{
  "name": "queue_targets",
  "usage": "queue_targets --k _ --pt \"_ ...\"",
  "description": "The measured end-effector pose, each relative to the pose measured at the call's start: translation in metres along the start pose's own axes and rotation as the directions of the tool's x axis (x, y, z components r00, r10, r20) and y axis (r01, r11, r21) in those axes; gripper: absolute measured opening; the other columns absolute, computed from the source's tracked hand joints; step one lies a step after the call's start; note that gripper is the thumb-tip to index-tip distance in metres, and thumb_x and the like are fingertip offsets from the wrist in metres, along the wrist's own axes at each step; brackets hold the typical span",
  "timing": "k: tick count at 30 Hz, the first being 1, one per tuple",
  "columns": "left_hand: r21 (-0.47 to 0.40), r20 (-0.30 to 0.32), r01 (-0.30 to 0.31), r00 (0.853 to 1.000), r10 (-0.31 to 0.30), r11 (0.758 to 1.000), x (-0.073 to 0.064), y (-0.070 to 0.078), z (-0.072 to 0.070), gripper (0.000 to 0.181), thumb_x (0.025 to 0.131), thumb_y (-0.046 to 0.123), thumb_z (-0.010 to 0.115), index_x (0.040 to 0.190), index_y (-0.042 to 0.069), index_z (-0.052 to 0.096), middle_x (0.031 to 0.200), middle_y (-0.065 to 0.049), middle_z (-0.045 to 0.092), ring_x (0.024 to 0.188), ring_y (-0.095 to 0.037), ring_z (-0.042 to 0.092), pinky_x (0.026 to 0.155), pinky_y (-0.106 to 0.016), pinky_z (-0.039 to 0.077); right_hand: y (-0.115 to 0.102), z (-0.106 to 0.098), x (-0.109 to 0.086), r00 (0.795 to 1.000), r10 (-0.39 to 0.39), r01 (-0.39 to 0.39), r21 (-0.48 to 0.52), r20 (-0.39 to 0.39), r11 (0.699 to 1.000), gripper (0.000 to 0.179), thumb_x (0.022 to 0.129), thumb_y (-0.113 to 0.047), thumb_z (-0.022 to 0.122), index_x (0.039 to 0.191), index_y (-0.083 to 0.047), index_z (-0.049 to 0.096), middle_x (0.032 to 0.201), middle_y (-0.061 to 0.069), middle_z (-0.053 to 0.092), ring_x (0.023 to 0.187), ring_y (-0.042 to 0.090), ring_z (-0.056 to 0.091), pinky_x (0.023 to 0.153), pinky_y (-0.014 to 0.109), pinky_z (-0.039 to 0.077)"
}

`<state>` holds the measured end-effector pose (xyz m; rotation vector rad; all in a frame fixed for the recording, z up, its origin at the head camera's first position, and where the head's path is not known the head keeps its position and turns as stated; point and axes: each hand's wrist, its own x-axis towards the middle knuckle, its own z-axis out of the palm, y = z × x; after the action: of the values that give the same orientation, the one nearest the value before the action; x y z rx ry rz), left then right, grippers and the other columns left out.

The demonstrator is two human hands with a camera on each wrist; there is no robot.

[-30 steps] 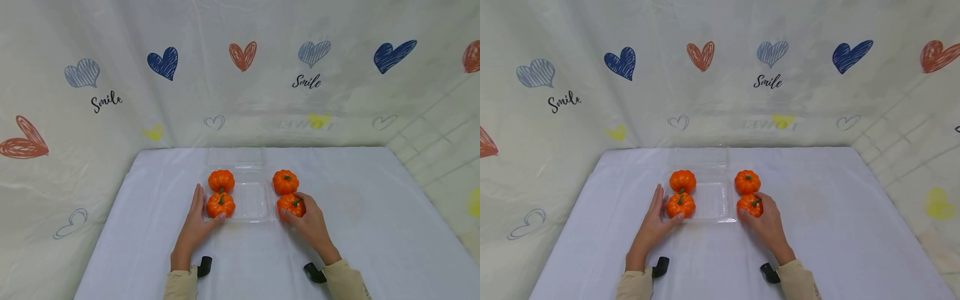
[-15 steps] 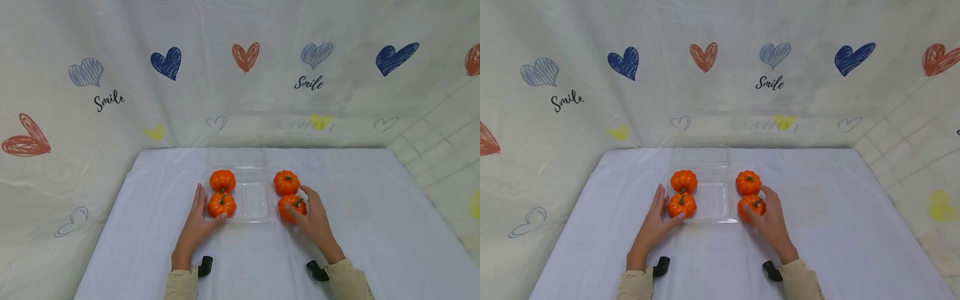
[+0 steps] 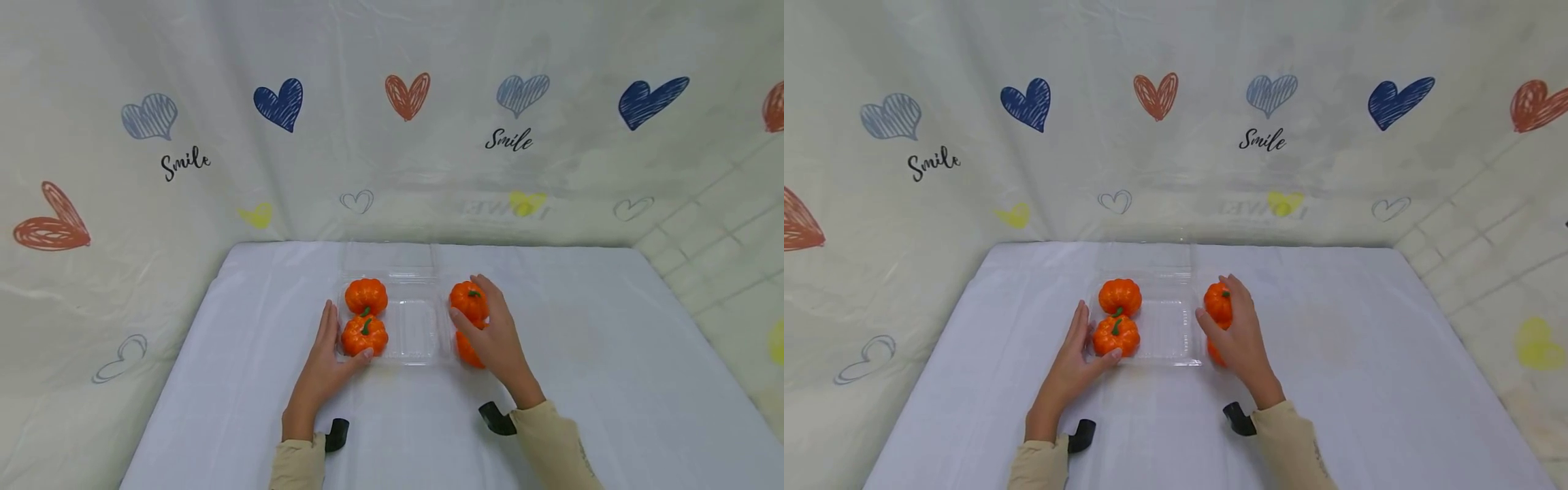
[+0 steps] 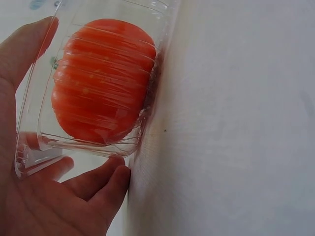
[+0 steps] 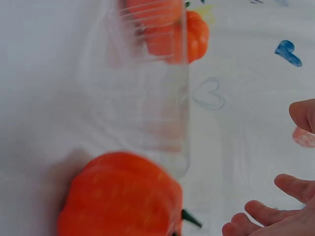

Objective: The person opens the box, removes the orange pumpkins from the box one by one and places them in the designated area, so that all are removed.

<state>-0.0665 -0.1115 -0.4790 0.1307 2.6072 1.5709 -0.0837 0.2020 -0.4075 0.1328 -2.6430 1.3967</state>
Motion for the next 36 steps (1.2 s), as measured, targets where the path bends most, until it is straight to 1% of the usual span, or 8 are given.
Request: queue_targets --k 1,4,8,12,17,21,27,36 --pt "0.002 0.000 0.001 1.000 -0.001 1.000 0.000 0.000 0.000 0.121 0.090 0.062 0.078 0.174 0.013 0.006 0.179 0.007 -0.004 0.162 -0.028 0.022 0.126 -0.052 0.024 -0.003 0.003 0.003 1.000 -0.014 0.014 0.013 0.007 1.000 0.071 0.104 -0.027 0.071 0.162 -0.003 0.038 0.171 0.019 0.030 0.151 0.046 0.037 0.111 0.070 0.042" --pt "0.004 -0.002 0.001 1.000 -0.001 1.000 0.000 0.000 0.000 0.121 0.090 0.063 0.078 0.174 0.014 0.006 0.179 0.008 -0.004 0.162 -0.027 0.021 0.126 -0.052 0.024 -0.013 0.011 0.013 0.998 -0.047 0.046 0.036 0.048 0.998 0.071 0.104 -0.029 0.070 0.164 -0.007 0.038 0.173 0.015 0.027 0.154 0.043 0.034 0.116 0.069 0.037" --pt "0.003 -0.004 0.004 1.000 -0.004 1.000 0.000 -0.001 0.000 0.121 0.090 0.063 0.078 0.174 0.014 0.006 0.179 0.008 -0.004 0.162 -0.027 0.020 0.126 -0.053 0.024 -0.025 0.025 0.025 0.989 -0.091 0.090 0.019 0.119 0.996 0.073 0.103 -0.034 0.070 0.165 -0.012 0.039 0.175 0.009 0.025 0.159 0.035 0.024 0.123 0.068 0.026" --pt "0.007 -0.010 -0.004 1.000 0.004 1.000 0.000 -0.001 0.000 0.120 0.090 0.062 0.078 0.174 0.014 0.007 0.179 0.007 -0.003 0.162 -0.028 0.021 0.126 -0.054 0.023 -0.037 0.037 0.038 0.974 -0.141 0.144 -0.004 0.178 0.990 0.073 0.103 -0.036 0.069 0.165 -0.013 0.039 0.175 0.008 0.024 0.160 0.033 0.022 0.123 0.068 0.025" --pt "0.002 -0.013 0.001 1.000 -0.001 1.000 0.000 0.000 0.000 0.120 0.090 0.063 0.078 0.174 0.013 0.007 0.179 0.006 -0.003 0.162 -0.030 0.021 0.126 -0.056 0.023 -0.050 0.050 0.053 0.949 -0.213 0.221 -0.010 0.234 0.975 0.071 0.103 -0.031 0.068 0.165 -0.011 0.041 0.175 0.010 0.027 0.160 0.034 0.022 0.123 0.069 0.025" --pt "0.006 -0.012 0.000 1.000 0.000 1.000 -0.001 0.002 -0.001 0.119 0.090 0.063 0.077 0.174 0.014 0.007 0.179 0.007 -0.003 0.162 -0.029 0.018 0.125 -0.058 0.023 -0.058 0.061 0.064 0.932 -0.234 0.246 -0.007 0.278 0.969 0.067 0.103 -0.028 0.067 0.163 -0.010 0.044 0.173 0.011 0.031 0.159 0.035 0.026 0.122 0.068 0.026" --pt "0.013 -0.018 -0.016 1.000 0.016 1.000 -0.002 0.000 0.000 0.118 0.091 0.062 0.077 0.174 0.013 0.008 0.180 0.005 -0.002 0.162 -0.030 0.018 0.124 -0.060 0.023 -0.062 0.082 0.077 0.876 -0.251 0.289 -0.031 0.412 0.957 0.062 0.105 -0.024 0.066 0.162 -0.010 0.047 0.172 0.013 0.033 0.158 0.036 0.029 0.123 0.065 0.028" --pt "0.010 -0.013 -0.019 1.000 0.019 1.000 0.000 -0.001 -0.001 0.119 0.091 0.063 0.076 0.174 0.013 0.007 0.179 0.007 -0.003 0.162 -0.028 0.020 0.125 -0.057 0.023 -0.064 0.097 0.085 0.796 -0.202 0.304 -0.087 0.571 0.949 0.052 0.107 -0.014 0.064 0.157 -0.010 0.054 0.168 0.013 0.041 0.155 0.034 0.036 0.123 0.055 0.034"
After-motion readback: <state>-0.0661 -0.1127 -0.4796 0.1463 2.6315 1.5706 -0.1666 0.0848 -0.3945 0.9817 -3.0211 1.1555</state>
